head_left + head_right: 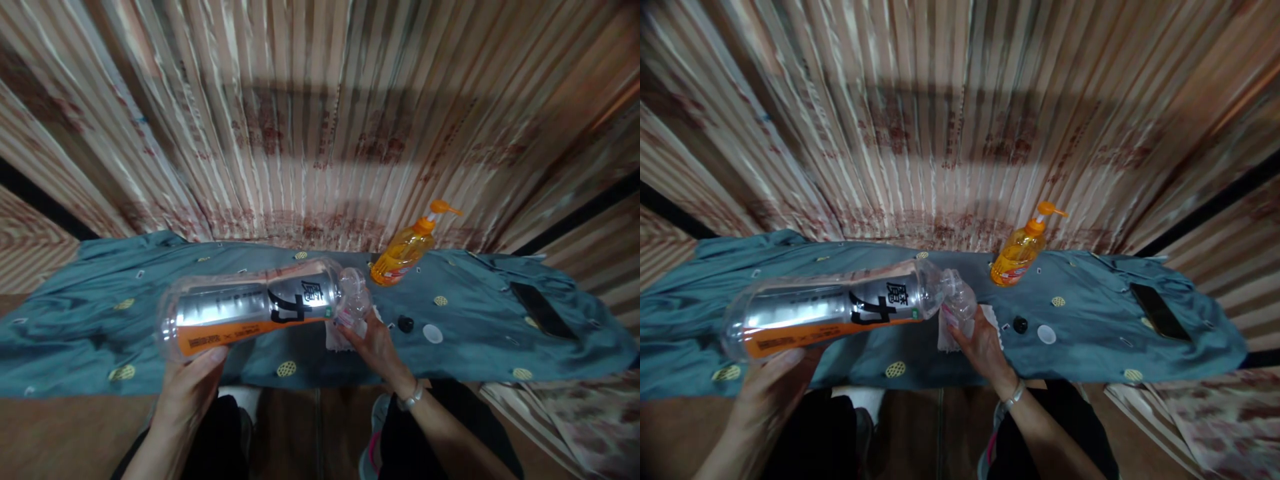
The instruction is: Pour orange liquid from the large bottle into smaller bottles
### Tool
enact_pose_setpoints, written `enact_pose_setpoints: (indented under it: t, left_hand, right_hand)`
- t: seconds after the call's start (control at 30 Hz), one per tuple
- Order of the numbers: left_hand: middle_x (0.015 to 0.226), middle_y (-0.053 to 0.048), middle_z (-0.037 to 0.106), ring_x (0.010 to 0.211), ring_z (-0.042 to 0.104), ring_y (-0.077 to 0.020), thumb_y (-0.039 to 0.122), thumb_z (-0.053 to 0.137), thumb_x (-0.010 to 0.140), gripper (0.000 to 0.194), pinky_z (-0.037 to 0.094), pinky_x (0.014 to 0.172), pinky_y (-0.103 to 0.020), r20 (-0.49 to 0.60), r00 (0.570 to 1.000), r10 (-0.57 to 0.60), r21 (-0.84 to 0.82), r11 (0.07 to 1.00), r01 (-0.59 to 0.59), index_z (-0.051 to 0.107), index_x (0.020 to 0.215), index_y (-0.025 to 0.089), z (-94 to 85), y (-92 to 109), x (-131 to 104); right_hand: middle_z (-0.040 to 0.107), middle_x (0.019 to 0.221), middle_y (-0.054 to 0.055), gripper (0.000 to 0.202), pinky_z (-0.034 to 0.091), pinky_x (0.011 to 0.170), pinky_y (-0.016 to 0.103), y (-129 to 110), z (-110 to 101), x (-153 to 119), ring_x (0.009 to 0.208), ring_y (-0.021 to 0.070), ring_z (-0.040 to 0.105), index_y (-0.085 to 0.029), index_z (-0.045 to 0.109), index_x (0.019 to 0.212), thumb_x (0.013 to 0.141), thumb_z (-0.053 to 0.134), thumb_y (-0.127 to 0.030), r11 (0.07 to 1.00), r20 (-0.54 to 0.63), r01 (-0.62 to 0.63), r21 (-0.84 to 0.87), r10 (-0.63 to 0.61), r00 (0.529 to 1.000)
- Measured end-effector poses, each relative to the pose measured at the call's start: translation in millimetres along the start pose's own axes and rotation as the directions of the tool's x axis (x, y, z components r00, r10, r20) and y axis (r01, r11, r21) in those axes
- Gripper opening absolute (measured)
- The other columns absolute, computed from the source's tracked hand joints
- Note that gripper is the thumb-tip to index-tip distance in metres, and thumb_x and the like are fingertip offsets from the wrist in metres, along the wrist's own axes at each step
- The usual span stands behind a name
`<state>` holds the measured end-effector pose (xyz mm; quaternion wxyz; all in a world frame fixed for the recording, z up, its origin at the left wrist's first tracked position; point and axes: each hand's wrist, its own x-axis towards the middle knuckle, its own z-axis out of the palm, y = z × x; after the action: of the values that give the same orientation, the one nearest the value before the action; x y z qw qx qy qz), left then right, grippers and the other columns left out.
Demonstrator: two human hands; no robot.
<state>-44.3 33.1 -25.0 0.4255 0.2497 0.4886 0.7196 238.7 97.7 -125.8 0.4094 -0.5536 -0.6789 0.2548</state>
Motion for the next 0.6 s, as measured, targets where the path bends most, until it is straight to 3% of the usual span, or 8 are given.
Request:
enact_pose_setpoints:
  t: [0.2, 0.3, 0.43, 0.6]
  left_hand:
    - [0.086, 0.001, 0.080, 0.089, 0.074, -0.0224, 0.038, 0.095, 0.047, 0.074, 0.062, 0.088, -0.030, -0.042, 0.998, -0.047, 0.048, 0.998, 0.049, 0.072, 0.116, 0.028, 4.8, 2.8, -7.4]
    - [0.078, 0.002, 0.078, 0.086, 0.075, -0.0223, 0.043, 0.096, 0.045, 0.072, 0.062, 0.084, -0.029, -0.058, 0.996, -0.063, 0.062, 0.996, 0.066, 0.074, 0.112, 0.029, 10.0, 4.8, -11.0]
    - [0.083, 0.001, 0.080, 0.083, 0.074, -0.0216, 0.046, 0.096, 0.044, 0.068, 0.063, 0.083, -0.028, -0.084, 0.994, -0.070, 0.075, 0.994, 0.076, 0.076, 0.107, 0.028, 13.0, 6.7, -14.1]
    - [0.091, 0.001, 0.080, 0.087, 0.074, -0.0227, 0.043, 0.095, 0.045, 0.071, 0.062, 0.088, -0.032, -0.112, 0.991, -0.076, 0.066, 0.994, 0.084, 0.074, 0.111, 0.030, 8.5, 5.5, -16.8]
  right_hand:
    - [0.077, 0.109, 0.016, 0.051, 0.063, 0.083, 0.054, 8.5, 4.3, -2.9, 0.099, 0.0350, 0.075, -0.019, 0.056, 0.133, 0.088, 0.066, -0.042, 0.999, 0.001, 0.004, -0.047, -0.004, 1.000]
    - [0.078, 0.104, 0.014, 0.048, 0.064, 0.078, 0.053, 12.7, 6.6, -4.1, 0.093, 0.0343, 0.076, -0.021, 0.055, 0.131, 0.089, 0.065, -0.042, 0.998, 0.002, 0.011, -0.056, -0.011, 1.000]
    - [0.079, 0.098, 0.013, 0.045, 0.064, 0.070, 0.050, 12.9, 7.9, -3.1, 0.083, 0.0330, 0.076, -0.023, 0.056, 0.128, 0.089, 0.064, -0.042, 0.998, -0.020, 0.020, -0.067, -0.021, 1.000]
    - [0.077, 0.110, 0.015, 0.048, 0.063, 0.082, 0.053, 9.1, 7.1, -0.9, 0.096, 0.0341, 0.076, -0.022, 0.054, 0.133, 0.090, 0.063, -0.040, 0.998, 0.001, 0.048, -0.050, -0.048, 0.999]
